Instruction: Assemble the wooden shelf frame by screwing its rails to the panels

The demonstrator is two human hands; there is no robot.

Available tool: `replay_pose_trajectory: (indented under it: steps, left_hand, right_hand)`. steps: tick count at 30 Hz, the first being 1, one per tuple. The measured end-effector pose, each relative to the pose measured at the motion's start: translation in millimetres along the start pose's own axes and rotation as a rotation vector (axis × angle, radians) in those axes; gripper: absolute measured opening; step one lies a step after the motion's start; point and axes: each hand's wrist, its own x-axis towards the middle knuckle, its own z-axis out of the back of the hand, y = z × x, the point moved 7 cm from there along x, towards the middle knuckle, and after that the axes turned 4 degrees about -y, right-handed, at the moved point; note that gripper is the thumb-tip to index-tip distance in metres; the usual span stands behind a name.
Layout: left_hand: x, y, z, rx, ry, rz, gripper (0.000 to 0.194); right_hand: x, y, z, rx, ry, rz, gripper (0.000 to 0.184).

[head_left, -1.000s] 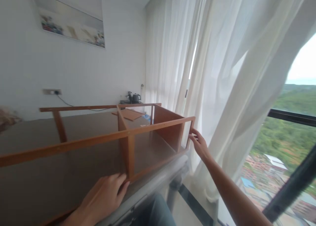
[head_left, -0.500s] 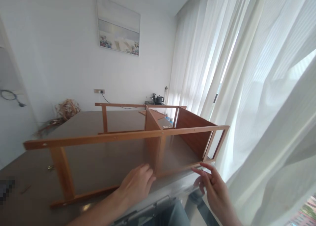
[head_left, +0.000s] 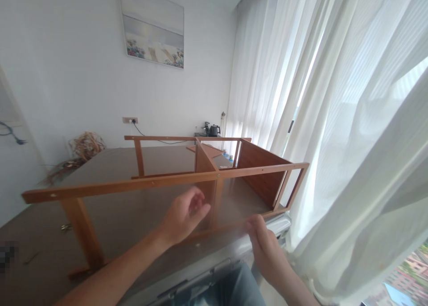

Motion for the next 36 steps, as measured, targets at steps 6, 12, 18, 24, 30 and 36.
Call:
replay_pose_trajectory:
  steps: [6,12,18,24,30,36]
  left_hand:
    - [51.3,-29.5,9.8,-0.270,-0.016,-0.114,0.036]
    - [65.9,-39.6,1.2,-0.407,-0.077,-0.236,0.045]
    - [61.7,-46.6,5.6,-0.365,-0.077,-0.272,0.050]
    - [61.6,-45.1,5.4,-0.389,-0.059,-0.268,0.050]
    - [61.3,-46.2,6.3,-0.398,-0.052,-0.270,0.049]
    - [60.0,-49.2,8.5,-0.412,-0.073,-0.285,0.050]
  right_hand:
    - [12.7,40.6,16.8,0.024,-0.090,0.122,0.025]
    - [43.8,96.9,34.9,-0.040,-0.261,0.311,0.013]
    - [59.1,124.2,29.7,-0.099,-0.332,0.453,0.006]
    - [63.9,140.2,21.9,-0.311,-0.456,0.640,0.009]
    - [61.7,144.8,13.0,-0.437,-0.521,0.744,0.012]
    - [60.1,148.0,7.3,-0.561,-0.462,0.768,0.023]
